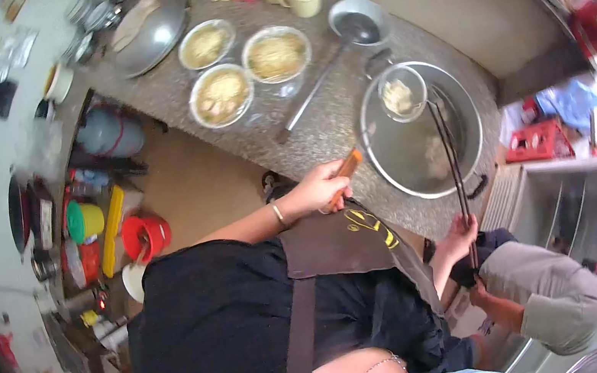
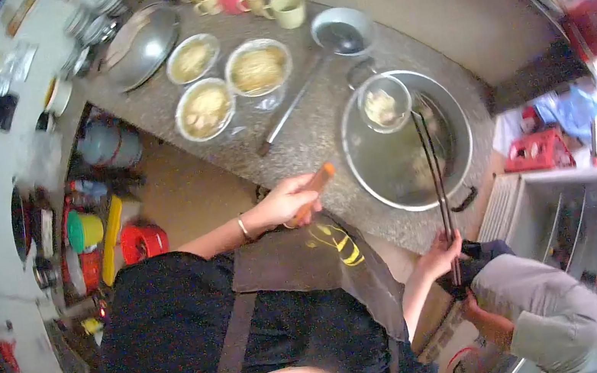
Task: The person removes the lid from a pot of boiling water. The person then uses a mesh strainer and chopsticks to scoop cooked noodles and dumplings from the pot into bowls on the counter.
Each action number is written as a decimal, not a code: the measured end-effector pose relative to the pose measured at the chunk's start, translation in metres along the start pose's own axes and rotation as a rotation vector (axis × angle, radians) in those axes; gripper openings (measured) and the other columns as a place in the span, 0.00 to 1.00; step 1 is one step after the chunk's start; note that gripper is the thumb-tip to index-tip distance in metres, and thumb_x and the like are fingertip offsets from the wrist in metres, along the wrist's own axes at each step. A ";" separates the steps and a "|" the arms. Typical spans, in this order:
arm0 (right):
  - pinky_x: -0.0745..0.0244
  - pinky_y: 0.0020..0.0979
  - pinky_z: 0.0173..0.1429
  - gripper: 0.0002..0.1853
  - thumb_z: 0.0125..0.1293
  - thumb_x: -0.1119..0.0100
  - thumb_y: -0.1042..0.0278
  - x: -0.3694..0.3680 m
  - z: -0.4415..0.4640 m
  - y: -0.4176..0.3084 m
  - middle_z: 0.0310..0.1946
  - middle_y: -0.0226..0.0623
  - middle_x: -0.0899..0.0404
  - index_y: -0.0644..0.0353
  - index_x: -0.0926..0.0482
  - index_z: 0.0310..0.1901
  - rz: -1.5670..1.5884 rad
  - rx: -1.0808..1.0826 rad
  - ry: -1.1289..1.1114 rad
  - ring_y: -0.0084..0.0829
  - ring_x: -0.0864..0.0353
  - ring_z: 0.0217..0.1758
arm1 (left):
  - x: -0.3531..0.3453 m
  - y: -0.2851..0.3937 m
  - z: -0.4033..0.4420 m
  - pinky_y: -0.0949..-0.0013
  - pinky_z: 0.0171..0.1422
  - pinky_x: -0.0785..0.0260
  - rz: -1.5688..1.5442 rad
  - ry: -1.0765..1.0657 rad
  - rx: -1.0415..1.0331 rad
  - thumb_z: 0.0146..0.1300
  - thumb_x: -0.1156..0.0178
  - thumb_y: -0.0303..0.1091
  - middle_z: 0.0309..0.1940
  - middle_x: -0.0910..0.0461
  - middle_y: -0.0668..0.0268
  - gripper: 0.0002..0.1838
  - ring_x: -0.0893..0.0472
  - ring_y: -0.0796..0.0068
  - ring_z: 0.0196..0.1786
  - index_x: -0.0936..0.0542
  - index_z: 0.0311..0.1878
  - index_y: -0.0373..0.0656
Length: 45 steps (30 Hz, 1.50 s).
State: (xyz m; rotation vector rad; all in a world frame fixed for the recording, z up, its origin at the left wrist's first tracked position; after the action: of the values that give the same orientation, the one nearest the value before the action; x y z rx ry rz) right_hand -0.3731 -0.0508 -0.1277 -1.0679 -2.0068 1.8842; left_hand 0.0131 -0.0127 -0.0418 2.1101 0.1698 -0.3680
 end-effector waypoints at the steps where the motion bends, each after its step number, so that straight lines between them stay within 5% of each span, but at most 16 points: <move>1: 0.25 0.33 0.52 0.13 0.66 0.52 0.65 -0.006 0.001 -0.008 0.42 0.38 0.26 0.64 0.26 0.47 0.072 -0.025 -0.050 0.31 0.25 0.45 | 0.001 -0.001 -0.001 0.76 0.21 0.32 -0.041 0.000 0.015 0.65 0.52 0.30 0.28 0.24 0.65 0.15 0.26 0.81 0.20 0.33 0.54 0.39; 5: 0.24 0.32 0.50 0.14 0.68 0.53 0.63 -0.031 -0.002 -0.040 0.41 0.40 0.24 0.65 0.26 0.47 -0.195 0.141 -0.167 0.31 0.22 0.44 | 0.011 -0.003 -0.011 0.78 0.22 0.33 -0.196 -0.022 0.028 0.64 0.52 0.30 0.29 0.24 0.65 0.14 0.26 0.82 0.20 0.31 0.52 0.39; 12: 0.25 0.31 0.52 0.16 0.68 0.54 0.62 -0.026 0.047 -0.070 0.43 0.41 0.24 0.63 0.27 0.51 0.119 0.082 -0.198 0.35 0.23 0.44 | 0.057 0.001 -0.079 0.83 0.18 0.38 -0.333 -0.054 0.024 0.65 0.49 0.30 0.29 0.25 0.68 0.23 0.30 0.87 0.19 0.36 0.63 0.39; 16: 0.25 0.32 0.52 0.16 0.68 0.54 0.62 -0.029 0.056 -0.073 0.45 0.41 0.24 0.63 0.27 0.52 0.144 0.038 -0.161 0.36 0.23 0.45 | 0.100 0.007 -0.155 0.84 0.16 0.43 -0.311 0.227 -0.036 0.62 0.47 0.29 0.28 0.25 0.68 0.27 0.33 0.88 0.16 0.38 0.66 0.40; 24: 0.27 0.32 0.55 0.15 0.69 0.54 0.63 -0.083 0.044 -0.043 0.45 0.38 0.26 0.65 0.27 0.50 0.182 -0.053 -0.351 0.33 0.25 0.47 | 0.154 0.021 -0.257 0.82 0.18 0.39 0.060 0.859 -0.200 0.58 0.46 0.25 0.25 0.26 0.70 0.29 0.33 0.86 0.15 0.35 0.65 0.42; 31: 0.27 0.30 0.52 0.16 0.69 0.54 0.60 -0.121 0.034 -0.042 0.45 0.39 0.26 0.66 0.28 0.49 0.146 -0.097 -0.423 0.32 0.25 0.47 | 0.164 -0.012 -0.264 0.81 0.21 0.38 0.213 0.993 -0.120 0.56 0.47 0.24 0.26 0.24 0.72 0.28 0.31 0.87 0.18 0.32 0.63 0.42; 34: 0.27 0.30 0.52 0.17 0.70 0.54 0.60 -0.116 0.038 -0.041 0.45 0.39 0.26 0.66 0.28 0.48 0.125 -0.085 -0.415 0.32 0.25 0.46 | 0.168 -0.012 -0.265 0.78 0.26 0.36 0.560 1.106 -0.290 0.55 0.47 0.24 0.27 0.22 0.68 0.27 0.28 0.86 0.22 0.30 0.61 0.42; 36: 0.27 0.30 0.51 0.17 0.70 0.54 0.60 -0.110 0.045 -0.039 0.45 0.39 0.26 0.66 0.28 0.48 0.119 -0.083 -0.410 0.32 0.25 0.46 | 0.159 0.003 -0.265 0.78 0.40 0.32 0.811 1.189 -0.103 0.54 0.48 0.23 0.49 0.20 0.60 0.29 0.25 0.83 0.33 0.32 0.63 0.41; 37: 0.27 0.30 0.52 0.16 0.69 0.54 0.60 -0.106 0.047 -0.039 0.45 0.39 0.26 0.65 0.28 0.48 0.114 -0.074 -0.420 0.32 0.26 0.47 | 0.157 0.005 -0.264 0.78 0.40 0.32 0.818 1.178 -0.102 0.54 0.48 0.23 0.49 0.20 0.60 0.29 0.25 0.83 0.33 0.32 0.63 0.41; 39: 0.27 0.30 0.53 0.16 0.69 0.54 0.60 -0.098 0.043 -0.042 0.45 0.40 0.26 0.65 0.28 0.48 0.109 -0.056 -0.402 0.32 0.26 0.48 | 0.153 0.012 -0.263 0.69 0.34 0.32 0.941 1.278 -0.118 0.53 0.48 0.23 0.33 0.21 0.53 0.28 0.24 0.70 0.26 0.29 0.61 0.46; 42: 0.26 0.34 0.53 0.15 0.68 0.52 0.62 -0.078 0.042 -0.059 0.45 0.40 0.28 0.65 0.26 0.46 -0.100 0.083 -0.234 0.32 0.27 0.50 | 0.153 0.008 -0.256 0.69 0.40 0.30 0.978 1.271 -0.174 0.53 0.49 0.22 0.41 0.20 0.53 0.28 0.21 0.63 0.32 0.30 0.61 0.46; 44: 0.24 0.35 0.51 0.13 0.67 0.51 0.64 -0.054 0.058 -0.060 0.44 0.41 0.27 0.66 0.26 0.45 -0.210 0.207 -0.190 0.31 0.27 0.49 | 0.152 0.000 -0.248 0.76 0.46 0.31 0.873 1.195 -0.206 0.57 0.50 0.19 0.50 0.21 0.61 0.27 0.21 0.79 0.41 0.31 0.62 0.41; 45: 0.23 0.36 0.50 0.13 0.67 0.50 0.66 -0.042 0.070 -0.060 0.43 0.42 0.26 0.67 0.25 0.44 -0.237 0.265 -0.206 0.31 0.25 0.46 | 0.153 -0.002 -0.241 0.78 0.42 0.32 0.735 1.129 -0.229 0.58 0.49 0.21 0.48 0.20 0.65 0.25 0.25 0.86 0.38 0.32 0.62 0.39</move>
State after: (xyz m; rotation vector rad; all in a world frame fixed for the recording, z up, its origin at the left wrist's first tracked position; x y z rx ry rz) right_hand -0.4058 -0.1276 -0.0706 -0.5634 -1.8166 2.1223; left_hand 0.2040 0.1885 0.0272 1.7640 0.0614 1.2282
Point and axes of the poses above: each hand's wrist, its own z-axis towards the middle knuckle, its own x-axis out of the back of the hand, y = z × x, the point moved 5 cm from there along z, towards the middle knuckle
